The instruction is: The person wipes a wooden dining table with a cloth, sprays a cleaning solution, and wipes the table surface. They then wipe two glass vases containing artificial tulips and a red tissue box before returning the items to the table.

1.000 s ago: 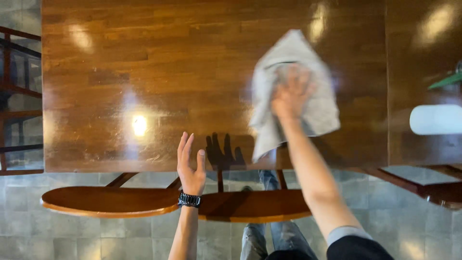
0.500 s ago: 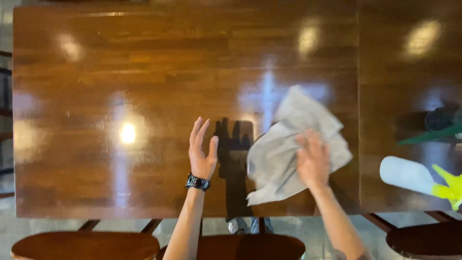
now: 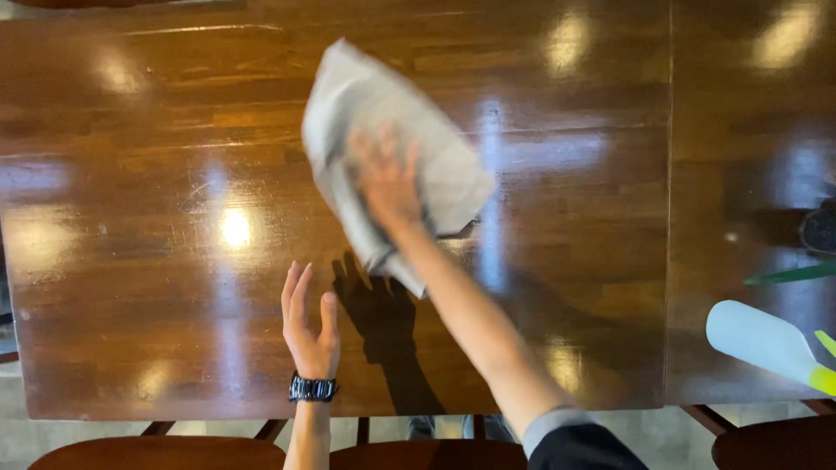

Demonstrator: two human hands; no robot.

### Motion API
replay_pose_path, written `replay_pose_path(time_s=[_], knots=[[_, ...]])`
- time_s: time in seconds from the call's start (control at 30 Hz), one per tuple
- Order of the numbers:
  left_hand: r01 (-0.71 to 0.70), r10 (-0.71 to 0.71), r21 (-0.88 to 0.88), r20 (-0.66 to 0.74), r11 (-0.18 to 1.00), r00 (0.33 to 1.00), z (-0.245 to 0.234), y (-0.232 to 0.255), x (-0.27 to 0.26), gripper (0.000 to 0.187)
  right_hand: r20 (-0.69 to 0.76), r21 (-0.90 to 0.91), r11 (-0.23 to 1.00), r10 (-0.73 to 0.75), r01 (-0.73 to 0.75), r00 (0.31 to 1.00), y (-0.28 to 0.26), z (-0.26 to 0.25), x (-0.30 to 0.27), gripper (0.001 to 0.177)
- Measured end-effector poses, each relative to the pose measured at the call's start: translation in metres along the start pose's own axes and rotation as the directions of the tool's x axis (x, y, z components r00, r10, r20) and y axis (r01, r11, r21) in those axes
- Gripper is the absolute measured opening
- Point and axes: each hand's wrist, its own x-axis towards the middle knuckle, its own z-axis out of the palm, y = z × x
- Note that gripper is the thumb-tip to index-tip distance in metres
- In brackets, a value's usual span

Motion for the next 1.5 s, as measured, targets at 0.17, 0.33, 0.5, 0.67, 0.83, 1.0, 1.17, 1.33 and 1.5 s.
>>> replay_pose_path(time_s=[0.17,0.33,0.5,0.67,0.83,1.0,1.17,1.33,1.5], knots=[[-0.107,0.105,-0.078,-0.022,0.991,0.994,0.022,0.019,0.02,0.043,0.201,0.243,0.927,-0.336,0.285,0.92,-0.018,-0.108,-0.132,0.07],[-0.134,0.137,-0.092,0.026,0.987,0.99,0.04,0.024,0.038,0.044,0.693,0.01,1.0,0.008,-0.021,0.721,0.082,-0.173,-0.175,0.036],[-0.083,0.088,-0.088,0.055,0.993,0.995,0.026,0.011,0.035,0.044,0.126,0.024,0.861,0.501,-0.508,0.856,0.207,-0.136,-0.158,0.059],[-0.011,0.012,-0.024,0.058,1.0,0.998,0.021,-0.01,0.022,0.044,0.074,-0.019,0.872,0.49,-0.49,0.869,0.193,-0.1,-0.04,0.068],[-0.027,0.029,-0.026,0.05,0.999,0.998,0.052,0.01,0.029,0.043,0.371,0.015,0.973,0.21,-0.232,0.905,0.078,-0.117,-0.016,0.077],[-0.174,0.181,-0.113,0.05,0.978,0.982,0.093,0.042,0.048,0.043,0.108,0.364,0.928,-0.12,0.073,0.987,0.059,-0.124,-0.138,0.062],[-0.191,0.201,-0.123,0.072,0.974,0.977,0.121,0.06,0.068,0.043,0.397,0.08,0.984,0.115,-0.159,0.911,0.126,-0.151,-0.169,0.049],[-0.172,0.182,-0.112,0.085,0.979,0.98,0.111,0.056,0.086,0.042,0.113,-0.077,0.907,0.422,-0.415,0.9,0.255,-0.102,-0.138,0.054],[-0.174,0.177,-0.031,0.127,0.984,0.976,0.097,0.039,0.108,0.045,0.085,0.012,0.751,0.658,-0.661,0.749,0.304,-0.083,0.001,0.082]])
